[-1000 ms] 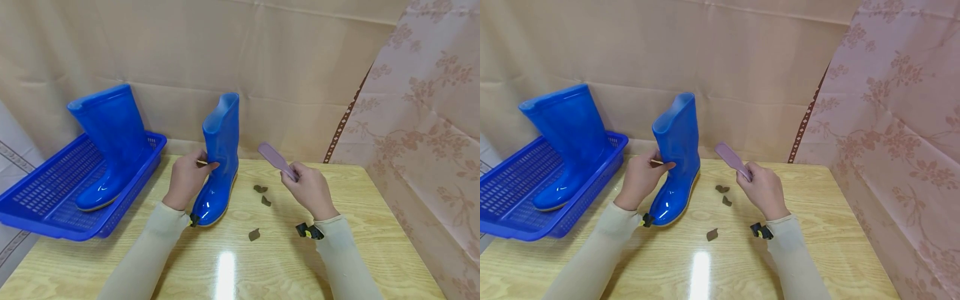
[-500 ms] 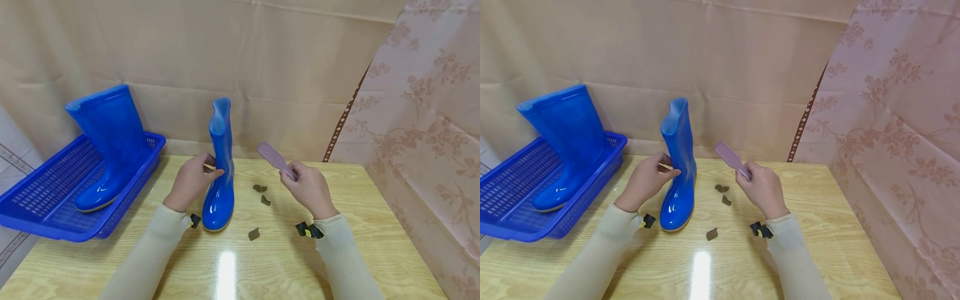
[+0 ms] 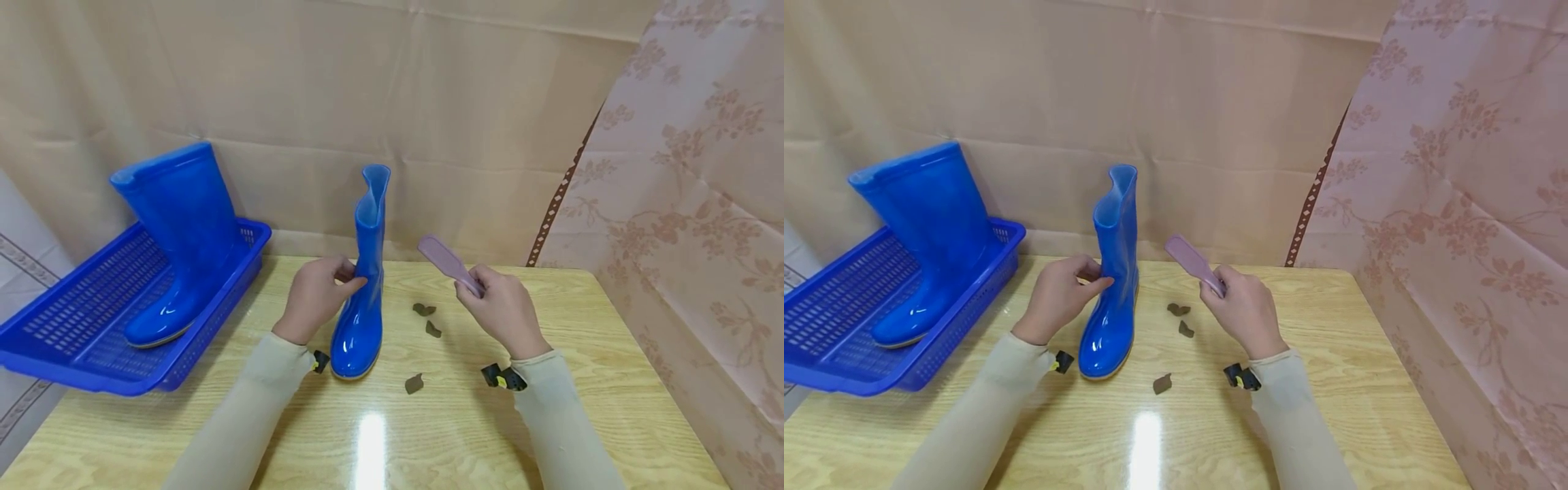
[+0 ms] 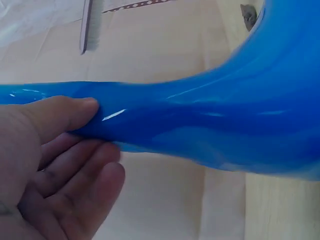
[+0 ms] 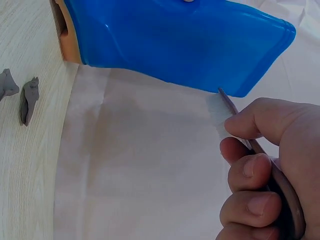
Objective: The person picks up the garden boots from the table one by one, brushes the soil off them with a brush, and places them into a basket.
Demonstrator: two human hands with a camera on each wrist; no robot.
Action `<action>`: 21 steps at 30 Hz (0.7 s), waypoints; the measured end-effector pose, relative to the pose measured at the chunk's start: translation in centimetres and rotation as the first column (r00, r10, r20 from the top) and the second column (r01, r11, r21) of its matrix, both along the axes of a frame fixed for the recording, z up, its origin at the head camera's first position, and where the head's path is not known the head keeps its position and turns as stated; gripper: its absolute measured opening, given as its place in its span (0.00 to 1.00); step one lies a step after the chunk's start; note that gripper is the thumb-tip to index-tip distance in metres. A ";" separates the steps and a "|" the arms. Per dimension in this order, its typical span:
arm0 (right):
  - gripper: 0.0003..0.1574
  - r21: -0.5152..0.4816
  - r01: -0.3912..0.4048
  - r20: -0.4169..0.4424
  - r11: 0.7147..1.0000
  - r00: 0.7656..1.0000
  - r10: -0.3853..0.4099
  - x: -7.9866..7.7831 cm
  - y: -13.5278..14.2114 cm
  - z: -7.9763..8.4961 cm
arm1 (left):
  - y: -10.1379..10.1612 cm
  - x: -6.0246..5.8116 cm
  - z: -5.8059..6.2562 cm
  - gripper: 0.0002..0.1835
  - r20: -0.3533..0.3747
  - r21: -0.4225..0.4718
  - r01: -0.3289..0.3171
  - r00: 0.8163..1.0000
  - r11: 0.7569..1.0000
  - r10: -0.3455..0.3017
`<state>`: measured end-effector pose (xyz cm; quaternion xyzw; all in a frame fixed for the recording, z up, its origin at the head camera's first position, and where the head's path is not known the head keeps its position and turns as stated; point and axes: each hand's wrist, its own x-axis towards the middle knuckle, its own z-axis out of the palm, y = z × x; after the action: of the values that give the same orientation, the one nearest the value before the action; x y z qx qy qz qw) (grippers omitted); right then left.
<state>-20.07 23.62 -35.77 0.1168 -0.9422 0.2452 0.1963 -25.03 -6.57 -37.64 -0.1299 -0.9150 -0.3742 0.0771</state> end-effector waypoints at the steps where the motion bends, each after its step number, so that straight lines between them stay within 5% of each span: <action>1: 0.10 -0.003 0.000 0.003 1.000 1.000 0.000 0.0 0.0 0.0 | 0.0 0.0 -0.2 0.10 -0.014 0.010 -0.009 1.000 1.000 0.009; 11: 0.10 -0.012 -0.001 0.014 1.000 1.000 0.001 0.1 0.0 0.0 | 0.3 0.7 -0.5 0.09 -0.079 0.162 -0.092 0.991 0.982 0.106; 14: 0.10 -0.011 0.003 0.013 1.000 1.000 -0.002 0.0 0.1 0.1 | 0.8 1.1 -0.2 0.10 -0.069 0.143 -0.103 0.991 0.984 0.114; 21: 0.10 -0.008 0.021 0.031 1.000 0.999 -0.020 0.0 0.2 0.1 | 0.1 1.0 0.7 0.09 0.108 0.004 0.066 0.992 0.998 -0.066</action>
<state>-20.05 23.81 -35.65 0.1026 -0.9452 0.2488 0.1847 -24.06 -6.48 -36.91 -0.1395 -0.9129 -0.3833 0.0149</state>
